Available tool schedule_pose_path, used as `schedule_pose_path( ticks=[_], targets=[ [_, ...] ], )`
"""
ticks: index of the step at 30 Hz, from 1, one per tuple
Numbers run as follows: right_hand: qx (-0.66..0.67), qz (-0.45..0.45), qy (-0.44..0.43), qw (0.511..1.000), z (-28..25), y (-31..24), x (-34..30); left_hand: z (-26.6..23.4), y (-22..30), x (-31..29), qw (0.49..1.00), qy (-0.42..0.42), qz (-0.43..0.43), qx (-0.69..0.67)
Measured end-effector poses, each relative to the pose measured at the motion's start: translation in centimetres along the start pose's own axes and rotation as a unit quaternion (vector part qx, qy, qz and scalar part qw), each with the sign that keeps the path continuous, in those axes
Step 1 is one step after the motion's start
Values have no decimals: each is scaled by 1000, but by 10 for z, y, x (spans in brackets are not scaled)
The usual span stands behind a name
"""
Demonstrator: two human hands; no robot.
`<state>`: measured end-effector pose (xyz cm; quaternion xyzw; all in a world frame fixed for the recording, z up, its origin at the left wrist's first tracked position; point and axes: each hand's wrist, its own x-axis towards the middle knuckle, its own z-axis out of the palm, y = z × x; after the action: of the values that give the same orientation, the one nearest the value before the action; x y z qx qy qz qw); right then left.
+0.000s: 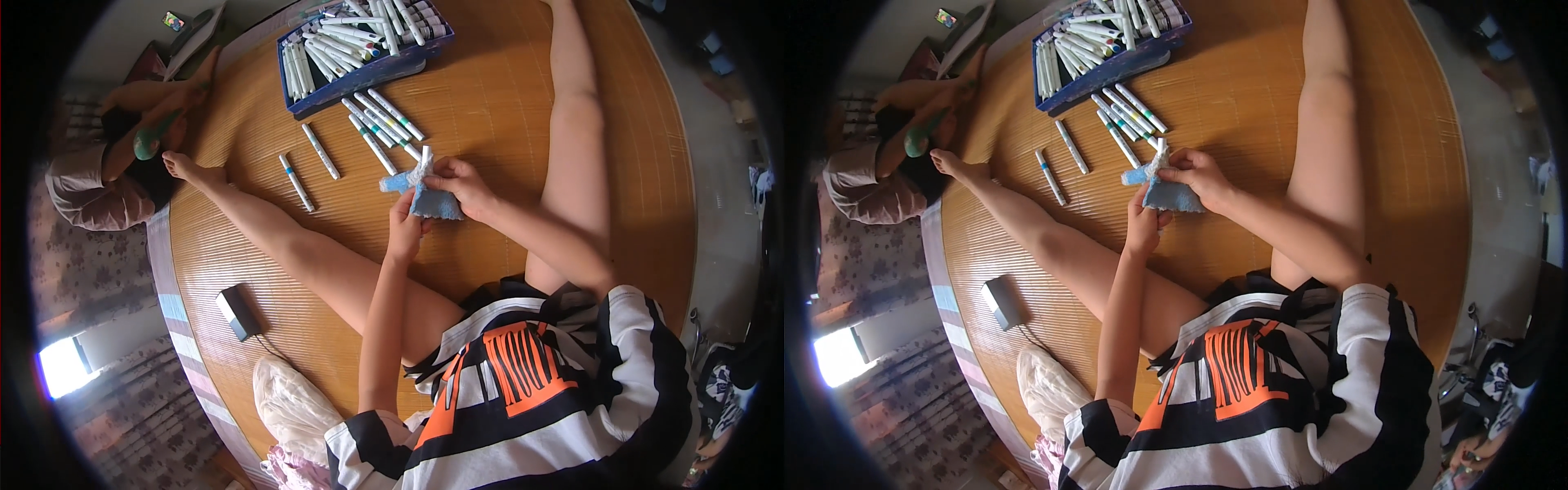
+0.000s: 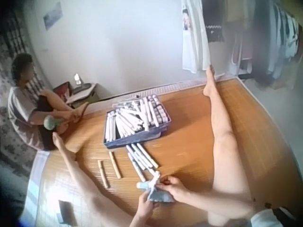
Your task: The person cleans markers by wiping them with a cloth, then sorts and arranges markers from a storage box onto the mat by hand.
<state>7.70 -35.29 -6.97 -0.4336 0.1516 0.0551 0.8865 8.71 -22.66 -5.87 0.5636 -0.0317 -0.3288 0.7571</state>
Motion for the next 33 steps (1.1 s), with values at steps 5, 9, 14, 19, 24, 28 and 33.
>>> schedule_pose_path(
  ticks=[5,9,14,19,24,28,33],
  targets=[
    [13,0,-14,1000,-7,2,6,0,1,2,999,23,-31,-24],
    [0,7,-18,1000,-3,-7,6,-3,-1,2,997,11,-27,-67],
    [-234,-183,-9,955,-2,-10,5,2,-5,7,997,61,29,-25],
    [-415,-313,-21,854,4,-5,-3,1,-3,7,997,72,19,-2],
    [-366,-323,31,872,10,-4,-5,0,-5,6,998,56,29,-4],
    [-392,-340,37,854,5,-7,-5,1,-2,4,996,33,27,-74],
    [-385,-348,11,855,10,-10,-7,0,-2,3,994,25,17,-109]
  ],
)
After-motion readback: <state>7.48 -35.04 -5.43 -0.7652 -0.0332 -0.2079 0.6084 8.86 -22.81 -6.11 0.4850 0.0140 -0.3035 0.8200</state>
